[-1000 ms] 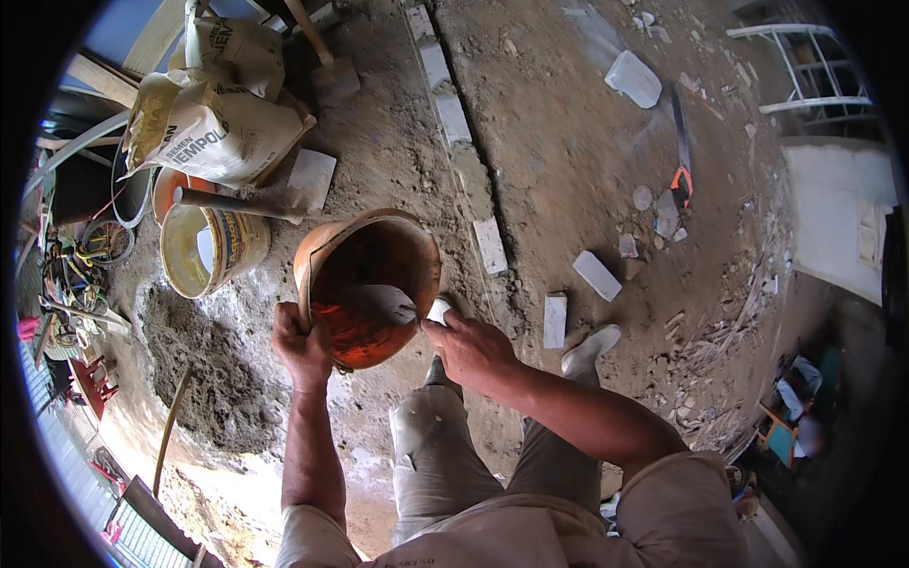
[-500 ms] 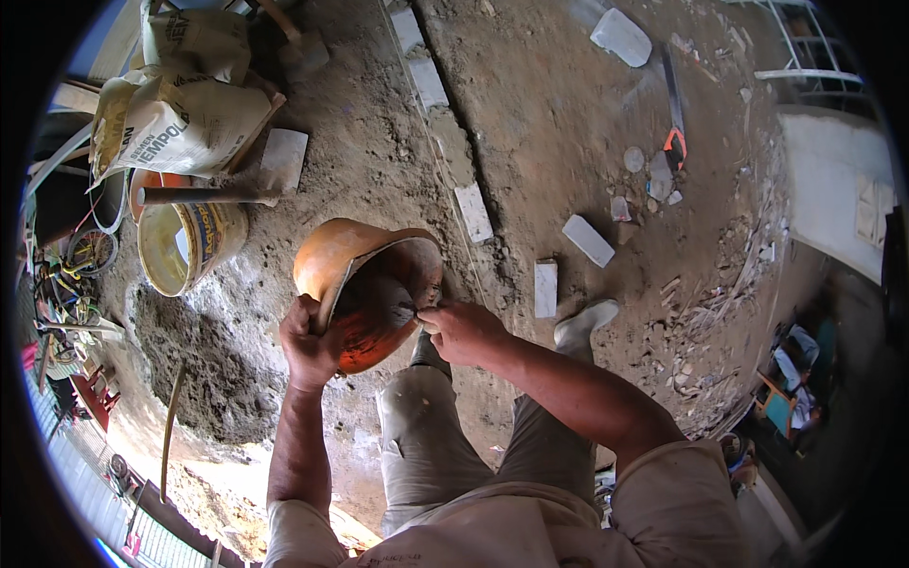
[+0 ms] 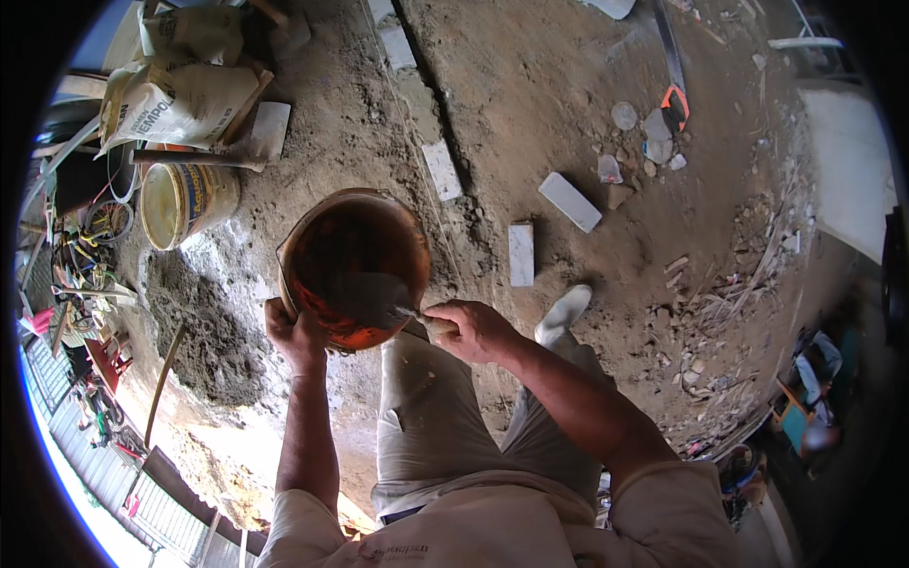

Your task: The person scoops wet cement from a bucket using a trowel and spreads it along a line on the ground. They then place rectangular bricks into the cement, aligning them in a row. The person repeats this process, adding more cement and bricks to extend the line.

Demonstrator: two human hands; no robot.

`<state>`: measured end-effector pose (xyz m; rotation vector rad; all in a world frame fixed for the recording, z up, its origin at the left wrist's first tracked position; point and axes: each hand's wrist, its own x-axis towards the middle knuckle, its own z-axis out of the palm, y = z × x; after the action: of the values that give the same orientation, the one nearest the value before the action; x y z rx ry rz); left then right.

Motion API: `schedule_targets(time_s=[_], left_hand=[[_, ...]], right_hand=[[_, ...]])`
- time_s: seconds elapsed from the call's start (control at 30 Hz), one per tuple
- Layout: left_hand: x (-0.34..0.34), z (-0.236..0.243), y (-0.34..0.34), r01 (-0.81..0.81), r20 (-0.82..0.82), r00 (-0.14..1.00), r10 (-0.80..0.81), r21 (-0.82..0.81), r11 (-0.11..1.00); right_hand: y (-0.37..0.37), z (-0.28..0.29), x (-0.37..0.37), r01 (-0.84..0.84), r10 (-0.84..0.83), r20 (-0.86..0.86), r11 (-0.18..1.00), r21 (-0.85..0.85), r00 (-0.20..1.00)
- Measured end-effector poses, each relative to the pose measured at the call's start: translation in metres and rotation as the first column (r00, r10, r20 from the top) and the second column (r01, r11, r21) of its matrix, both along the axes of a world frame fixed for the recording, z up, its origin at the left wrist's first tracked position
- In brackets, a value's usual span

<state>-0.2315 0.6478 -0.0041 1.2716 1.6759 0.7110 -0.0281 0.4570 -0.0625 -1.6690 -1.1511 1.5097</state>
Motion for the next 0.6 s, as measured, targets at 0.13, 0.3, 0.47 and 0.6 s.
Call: schedule_targets(time_s=[0.13,0.3,0.47,0.6], left_hand=[[-0.028,-0.041,-0.079,-0.097,0.018,0.995,0.095,0.105,0.990],[-0.058,-0.123,-0.147,-0.188,-0.014,0.982,0.188,0.006,0.982],[-0.111,-0.219,-0.183,-0.164,-0.141,0.978,0.153,-0.071,0.984],[-0.141,-0.272,-0.191,-0.092,-0.162,0.984,0.068,-0.146,0.985]], right_hand=[[-0.086,0.016,0.016,-0.006,0.006,0.010,0.998,-0.059,1.000],[-0.188,-0.006,0.023,0.044,-0.034,0.062,0.986,-0.164,0.997],[-0.246,-0.073,-0.004,0.209,-0.157,0.274,0.963,-0.171,0.949],[-0.258,-0.150,-0.044,0.291,-0.149,0.447,0.918,-0.270,0.882]])
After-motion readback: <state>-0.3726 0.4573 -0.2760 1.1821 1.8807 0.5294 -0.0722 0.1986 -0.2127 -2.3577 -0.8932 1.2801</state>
